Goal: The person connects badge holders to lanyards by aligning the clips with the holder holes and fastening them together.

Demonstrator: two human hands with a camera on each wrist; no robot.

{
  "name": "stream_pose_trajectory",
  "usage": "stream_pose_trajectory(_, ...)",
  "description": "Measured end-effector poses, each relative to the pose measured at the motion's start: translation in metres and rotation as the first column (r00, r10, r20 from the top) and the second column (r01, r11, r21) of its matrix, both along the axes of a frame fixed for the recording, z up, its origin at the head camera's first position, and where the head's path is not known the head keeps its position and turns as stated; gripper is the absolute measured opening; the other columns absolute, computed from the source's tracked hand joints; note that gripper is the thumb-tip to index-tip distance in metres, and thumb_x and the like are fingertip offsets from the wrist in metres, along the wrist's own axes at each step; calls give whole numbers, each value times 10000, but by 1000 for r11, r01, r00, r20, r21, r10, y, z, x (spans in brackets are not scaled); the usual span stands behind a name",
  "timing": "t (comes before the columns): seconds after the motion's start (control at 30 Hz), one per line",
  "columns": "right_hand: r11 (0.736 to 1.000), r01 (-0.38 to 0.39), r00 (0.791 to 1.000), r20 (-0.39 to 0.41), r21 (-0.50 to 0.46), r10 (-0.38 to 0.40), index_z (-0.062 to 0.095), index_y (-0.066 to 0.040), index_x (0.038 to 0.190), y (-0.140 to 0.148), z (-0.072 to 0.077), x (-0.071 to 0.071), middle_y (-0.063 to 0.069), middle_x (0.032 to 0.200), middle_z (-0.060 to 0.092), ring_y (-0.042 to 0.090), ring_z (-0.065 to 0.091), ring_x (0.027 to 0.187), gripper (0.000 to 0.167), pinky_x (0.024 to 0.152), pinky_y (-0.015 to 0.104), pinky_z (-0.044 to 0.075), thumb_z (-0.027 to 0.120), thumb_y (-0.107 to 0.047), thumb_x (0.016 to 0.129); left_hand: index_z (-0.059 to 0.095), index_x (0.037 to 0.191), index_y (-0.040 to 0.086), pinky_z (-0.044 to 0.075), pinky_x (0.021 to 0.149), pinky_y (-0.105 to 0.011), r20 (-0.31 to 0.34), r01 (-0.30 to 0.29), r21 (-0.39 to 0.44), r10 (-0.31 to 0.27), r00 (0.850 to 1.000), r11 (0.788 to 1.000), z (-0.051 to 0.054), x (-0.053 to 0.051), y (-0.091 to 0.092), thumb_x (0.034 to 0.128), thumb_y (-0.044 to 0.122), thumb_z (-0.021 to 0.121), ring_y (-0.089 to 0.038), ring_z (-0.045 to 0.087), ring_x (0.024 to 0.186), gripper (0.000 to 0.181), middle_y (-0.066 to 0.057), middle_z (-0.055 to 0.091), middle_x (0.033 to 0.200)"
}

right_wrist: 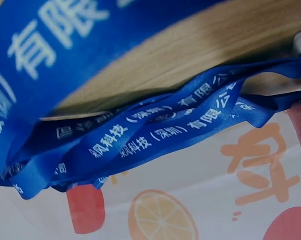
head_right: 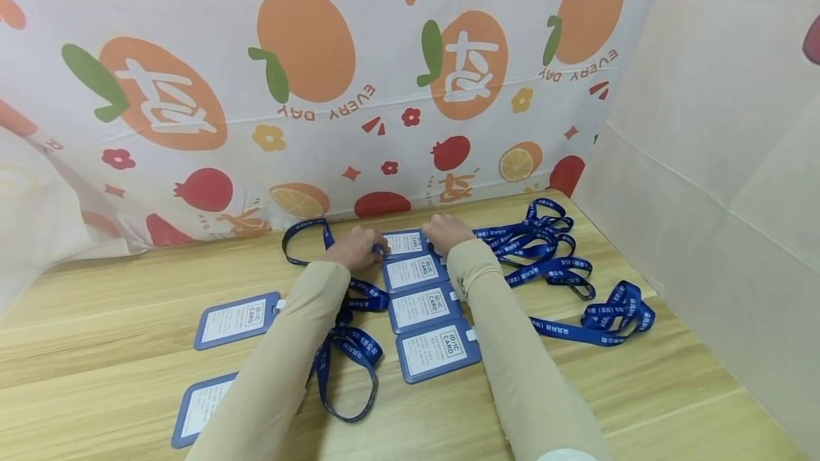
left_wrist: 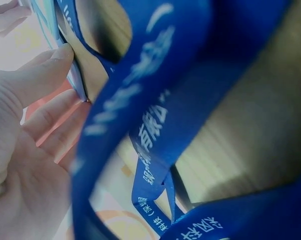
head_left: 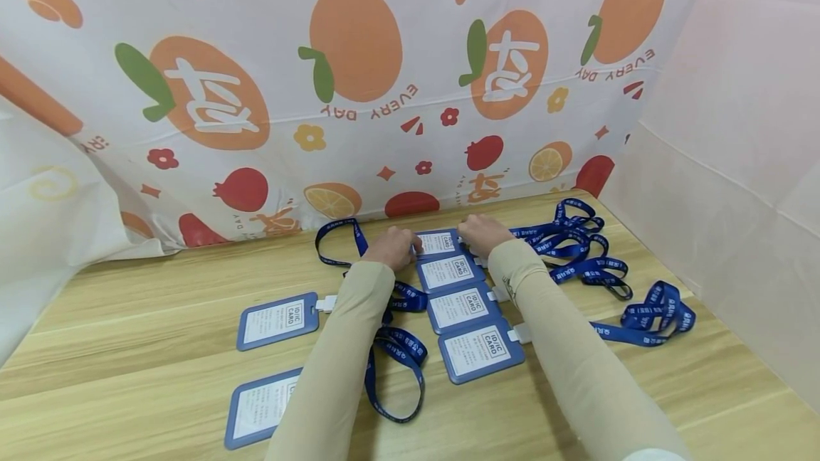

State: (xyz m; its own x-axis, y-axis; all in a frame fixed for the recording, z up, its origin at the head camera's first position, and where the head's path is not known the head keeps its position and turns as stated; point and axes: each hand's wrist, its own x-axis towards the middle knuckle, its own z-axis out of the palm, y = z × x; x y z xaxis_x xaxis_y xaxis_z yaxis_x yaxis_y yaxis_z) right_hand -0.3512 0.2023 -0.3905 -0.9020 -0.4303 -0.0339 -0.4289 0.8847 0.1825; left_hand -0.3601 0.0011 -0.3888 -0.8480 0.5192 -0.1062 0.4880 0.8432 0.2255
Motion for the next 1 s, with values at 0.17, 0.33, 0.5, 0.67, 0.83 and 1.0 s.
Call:
stream_pose_trajectory(0.17,1000,-8,1000,2,15,8,736,-30,1180,-2,2,0,136,1096,724,257,696,990,286,906,362,562,776,-41,896,777,1158,117,497,1008,-414,5,6,-5,-6,1000,1000,0,-1,0,954,31,698,-243,595,1011,236,-121,672,1291)
stream_pose_trajectory(0.33,1000,1,1000,1,10,-1,739,-30,1172,-1,0,-1,134,1075,728,254,701,974,276,893,356,567,773,-37,898,778,1156,112,502,1001,-410,-1,17,2,-17,1000,1000,0,0,-1,951,28,699,-244,596,1001,235,-122,678,1280)
stream_pose_trajectory(0.5,1000,9,1000,-13,2,-9,747,-31,1152,0,-2,-2,129,1042,731,249,704,954,263,873,346,573,781,-41,892,775,1165,111,500,1006,-414,4,19,3,-19,1000,1000,1,0,-1,956,31,695,-254,593,1009,238,-126,671,1292)
stream_pose_trajectory(0.67,1000,7,1000,-17,-8,-7,750,-32,1137,1,-3,-2,124,1027,732,245,705,942,252,860,335,576,782,-34,887,772,1172,106,495,1013,-419,6,22,-3,-22,1000,1000,3,0,-1,957,25,690,-253,597,1040,243,-129,665,1304)
stream_pose_trajectory(0.83,1000,10,1000,-10,-6,-10,748,-38,1152,2,-4,-4,118,1037,731,241,702,949,261,870,337,573,777,-36,893,773,1167,103,495,1014,-414,6,22,2,-22,1000,1000,3,1,-1,954,19,690,-248,602,1038,243,-126,670,1295)
stream_pose_trajectory(1.0,1000,21,1000,-4,3,-21,743,-40,1167,1,-3,-4,121,1058,729,245,703,964,271,878,341,571,774,-42,898,774,1162,104,497,1012,-415,10,24,11,-24,1000,1000,3,0,-1,951,31,702,-254,601,1029,235,-127,672,1293)
